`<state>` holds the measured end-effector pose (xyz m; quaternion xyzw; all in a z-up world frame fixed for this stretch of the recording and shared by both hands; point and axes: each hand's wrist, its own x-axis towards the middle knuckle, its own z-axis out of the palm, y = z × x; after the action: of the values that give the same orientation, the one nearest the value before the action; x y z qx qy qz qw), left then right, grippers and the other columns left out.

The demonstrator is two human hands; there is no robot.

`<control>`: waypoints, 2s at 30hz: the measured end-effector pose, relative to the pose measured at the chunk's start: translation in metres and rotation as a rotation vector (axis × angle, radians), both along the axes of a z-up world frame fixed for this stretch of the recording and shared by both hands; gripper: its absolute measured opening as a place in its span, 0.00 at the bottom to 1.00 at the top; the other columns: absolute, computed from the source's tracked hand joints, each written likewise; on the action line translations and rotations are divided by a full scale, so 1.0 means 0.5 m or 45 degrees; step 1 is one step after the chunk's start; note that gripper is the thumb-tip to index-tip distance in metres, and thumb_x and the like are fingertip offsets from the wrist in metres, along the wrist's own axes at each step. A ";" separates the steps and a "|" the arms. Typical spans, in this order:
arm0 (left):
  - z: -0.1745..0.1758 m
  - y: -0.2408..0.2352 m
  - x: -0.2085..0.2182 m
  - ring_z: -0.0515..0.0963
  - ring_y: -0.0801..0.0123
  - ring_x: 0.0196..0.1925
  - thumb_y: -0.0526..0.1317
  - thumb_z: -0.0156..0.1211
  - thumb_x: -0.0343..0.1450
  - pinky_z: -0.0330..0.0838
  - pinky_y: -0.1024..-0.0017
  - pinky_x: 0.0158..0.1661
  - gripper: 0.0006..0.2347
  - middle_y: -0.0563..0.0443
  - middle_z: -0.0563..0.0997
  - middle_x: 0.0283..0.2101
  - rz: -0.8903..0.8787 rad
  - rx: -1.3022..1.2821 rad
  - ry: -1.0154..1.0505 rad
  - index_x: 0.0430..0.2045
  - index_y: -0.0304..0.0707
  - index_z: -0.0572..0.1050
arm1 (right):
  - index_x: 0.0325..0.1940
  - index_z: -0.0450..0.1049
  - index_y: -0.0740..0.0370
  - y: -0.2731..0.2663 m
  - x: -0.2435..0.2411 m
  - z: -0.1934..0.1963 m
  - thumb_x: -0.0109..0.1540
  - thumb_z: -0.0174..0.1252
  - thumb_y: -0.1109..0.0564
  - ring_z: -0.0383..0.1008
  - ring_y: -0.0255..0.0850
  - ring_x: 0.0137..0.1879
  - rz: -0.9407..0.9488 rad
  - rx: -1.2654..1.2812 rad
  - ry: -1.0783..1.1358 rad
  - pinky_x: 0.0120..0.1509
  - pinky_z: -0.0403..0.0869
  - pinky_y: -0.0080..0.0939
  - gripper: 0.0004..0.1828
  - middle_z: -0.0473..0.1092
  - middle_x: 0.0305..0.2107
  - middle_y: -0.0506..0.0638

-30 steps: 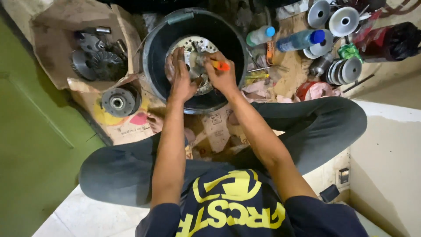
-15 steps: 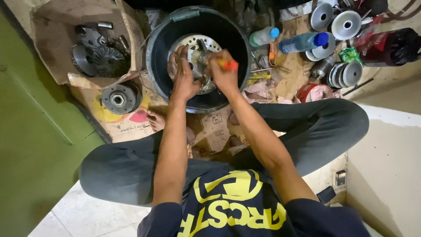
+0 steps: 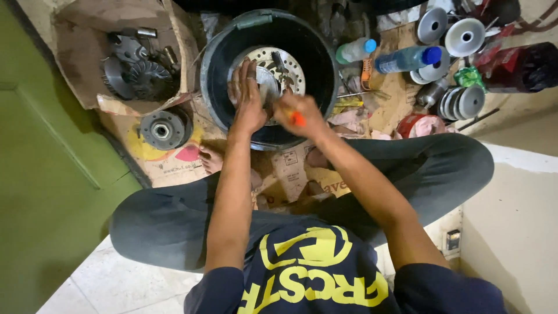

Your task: Cleaning and inspecting a motorcycle clutch assembly using cleaning fluid and a brush

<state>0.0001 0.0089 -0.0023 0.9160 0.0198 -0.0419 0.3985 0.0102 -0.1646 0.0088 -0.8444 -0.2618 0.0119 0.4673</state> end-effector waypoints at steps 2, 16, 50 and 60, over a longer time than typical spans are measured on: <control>0.014 -0.006 -0.005 0.45 0.37 0.71 0.27 0.62 0.62 0.41 0.33 0.63 0.40 0.36 0.48 0.71 0.012 0.020 -0.069 0.69 0.38 0.45 | 0.32 0.73 0.58 -0.004 0.001 0.022 0.55 0.63 0.53 0.75 0.55 0.26 -0.049 -0.027 0.007 0.31 0.72 0.46 0.08 0.73 0.20 0.56; -0.010 0.006 -0.012 0.46 0.36 0.71 0.33 0.73 0.55 0.42 0.35 0.64 0.51 0.33 0.46 0.71 0.094 -0.183 -0.169 0.71 0.38 0.40 | 0.35 0.72 0.58 0.132 0.058 0.125 0.58 0.55 0.56 0.75 0.58 0.30 -0.569 0.282 0.075 0.36 0.70 0.49 0.04 0.72 0.23 0.59; 0.044 0.006 -0.011 0.41 0.39 0.72 0.30 0.69 0.57 0.38 0.39 0.64 0.48 0.33 0.42 0.70 -0.043 -0.038 0.021 0.69 0.39 0.38 | 0.35 0.66 0.57 -0.009 0.020 0.093 0.58 0.61 0.56 0.72 0.48 0.25 -0.001 -0.090 -0.107 0.27 0.70 0.42 0.09 0.69 0.21 0.51; 0.153 0.019 -0.024 0.61 0.33 0.60 0.41 0.78 0.45 0.60 0.34 0.46 0.57 0.34 0.60 0.61 0.257 0.065 0.068 0.69 0.42 0.43 | 0.47 0.73 0.50 -0.010 0.072 0.112 0.62 0.53 0.53 0.69 0.49 0.42 0.113 -0.635 -1.081 0.41 0.64 0.46 0.10 0.67 0.39 0.51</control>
<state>-0.0120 0.0182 0.0741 0.9177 0.1236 -0.0256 0.3767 0.0465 -0.1697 0.0647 -0.8488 -0.4541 -0.2510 0.1022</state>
